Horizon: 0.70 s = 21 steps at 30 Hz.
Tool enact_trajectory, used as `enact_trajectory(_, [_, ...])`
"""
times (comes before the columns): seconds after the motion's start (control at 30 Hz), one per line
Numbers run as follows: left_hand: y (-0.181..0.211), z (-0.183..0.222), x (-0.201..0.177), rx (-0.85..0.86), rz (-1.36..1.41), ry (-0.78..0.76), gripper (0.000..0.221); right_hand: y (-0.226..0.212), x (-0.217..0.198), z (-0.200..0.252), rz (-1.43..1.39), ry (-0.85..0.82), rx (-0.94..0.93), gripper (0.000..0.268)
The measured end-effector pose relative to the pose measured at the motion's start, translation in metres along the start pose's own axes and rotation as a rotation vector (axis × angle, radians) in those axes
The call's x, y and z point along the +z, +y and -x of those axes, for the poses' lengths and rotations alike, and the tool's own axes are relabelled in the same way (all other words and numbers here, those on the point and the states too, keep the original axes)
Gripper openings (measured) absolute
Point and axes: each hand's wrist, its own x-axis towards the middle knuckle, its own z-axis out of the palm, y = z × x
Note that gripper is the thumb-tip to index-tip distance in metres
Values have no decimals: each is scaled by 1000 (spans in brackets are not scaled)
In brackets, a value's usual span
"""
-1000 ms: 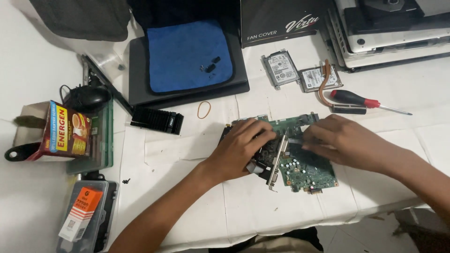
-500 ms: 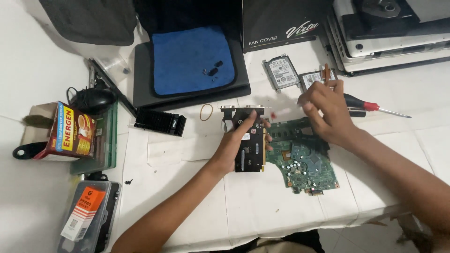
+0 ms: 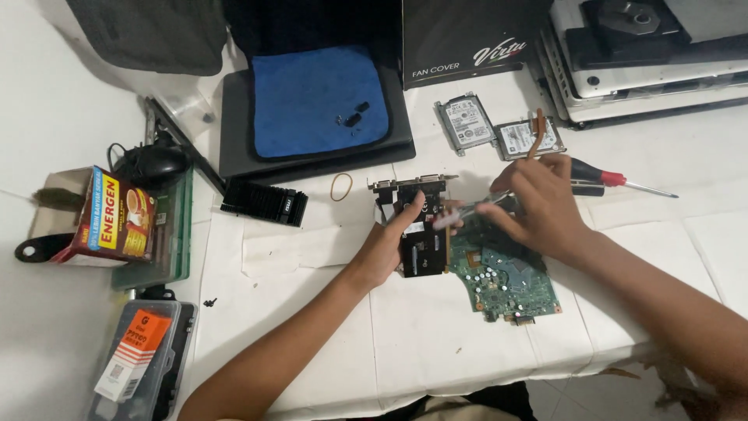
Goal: Disassembling and cleaning a graphics card using a screwdriver on a repair bench.
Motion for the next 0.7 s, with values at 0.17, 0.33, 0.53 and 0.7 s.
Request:
enact_trajectory(0.17, [24, 24, 16, 54, -265, -25, 86, -27, -4, -10, -40, -90, -203, 40])
enact_trajectory(0.33, [60, 57, 49, 17, -329, -162, 82, 19, -2, 2, 48, 72, 41, 35])
enact_trajectory(0.53, [8, -1, -13, 43, -568, -192, 89, -21, 4, -5, -12, -39, -150, 42])
enact_trajectory(0.7, [12, 6, -3, 89, -561, -213, 84, 19, 8, 10, 35, 41, -13, 38])
